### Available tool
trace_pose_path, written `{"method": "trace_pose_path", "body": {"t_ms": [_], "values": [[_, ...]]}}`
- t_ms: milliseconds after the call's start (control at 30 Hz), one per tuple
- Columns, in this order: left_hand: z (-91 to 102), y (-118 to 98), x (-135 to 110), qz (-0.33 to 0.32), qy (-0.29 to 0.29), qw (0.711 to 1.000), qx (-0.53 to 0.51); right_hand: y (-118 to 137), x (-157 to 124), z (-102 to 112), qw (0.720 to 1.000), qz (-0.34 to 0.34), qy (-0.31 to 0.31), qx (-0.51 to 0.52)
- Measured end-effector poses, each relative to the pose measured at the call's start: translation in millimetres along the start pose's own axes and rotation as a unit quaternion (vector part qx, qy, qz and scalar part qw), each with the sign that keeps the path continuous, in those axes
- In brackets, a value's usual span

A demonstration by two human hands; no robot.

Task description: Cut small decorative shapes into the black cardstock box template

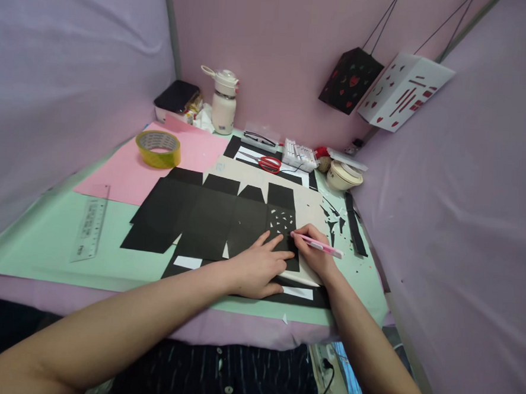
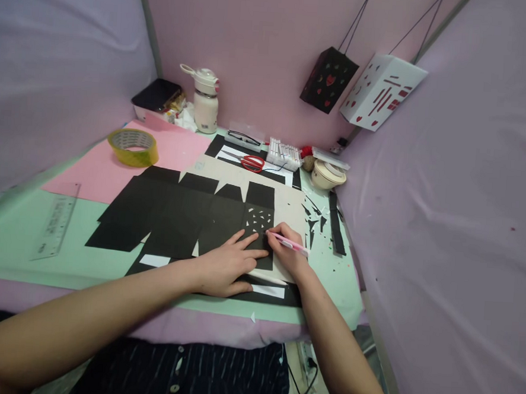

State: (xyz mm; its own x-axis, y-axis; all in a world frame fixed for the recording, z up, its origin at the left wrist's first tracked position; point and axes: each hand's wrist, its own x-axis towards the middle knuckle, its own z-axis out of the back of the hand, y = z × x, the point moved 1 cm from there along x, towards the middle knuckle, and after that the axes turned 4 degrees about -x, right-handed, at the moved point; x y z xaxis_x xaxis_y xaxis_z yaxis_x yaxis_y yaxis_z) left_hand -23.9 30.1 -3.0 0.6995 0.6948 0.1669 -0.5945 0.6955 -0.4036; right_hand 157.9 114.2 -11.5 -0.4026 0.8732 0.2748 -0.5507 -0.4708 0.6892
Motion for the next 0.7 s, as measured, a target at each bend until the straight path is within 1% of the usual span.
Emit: {"method": "trace_pose_path", "body": {"t_ms": [100,333,700], "values": [[0.9,0.1,0.3,0.001,0.002,1.0,-0.002,-1.8,-0.2,0.3,1.0,-0.005,-0.016,0.018],[1.1,0.1,0.4,0.0,0.003,1.0,0.0,-1.1,0.4,-1.7,1.0,-0.002,0.005,0.005],[0.0,0.7,0.2,-0.004,-0.003,1.0,0.001,-0.2,0.5,-2.9,1.0,0.0,0.007,-0.01]]}}
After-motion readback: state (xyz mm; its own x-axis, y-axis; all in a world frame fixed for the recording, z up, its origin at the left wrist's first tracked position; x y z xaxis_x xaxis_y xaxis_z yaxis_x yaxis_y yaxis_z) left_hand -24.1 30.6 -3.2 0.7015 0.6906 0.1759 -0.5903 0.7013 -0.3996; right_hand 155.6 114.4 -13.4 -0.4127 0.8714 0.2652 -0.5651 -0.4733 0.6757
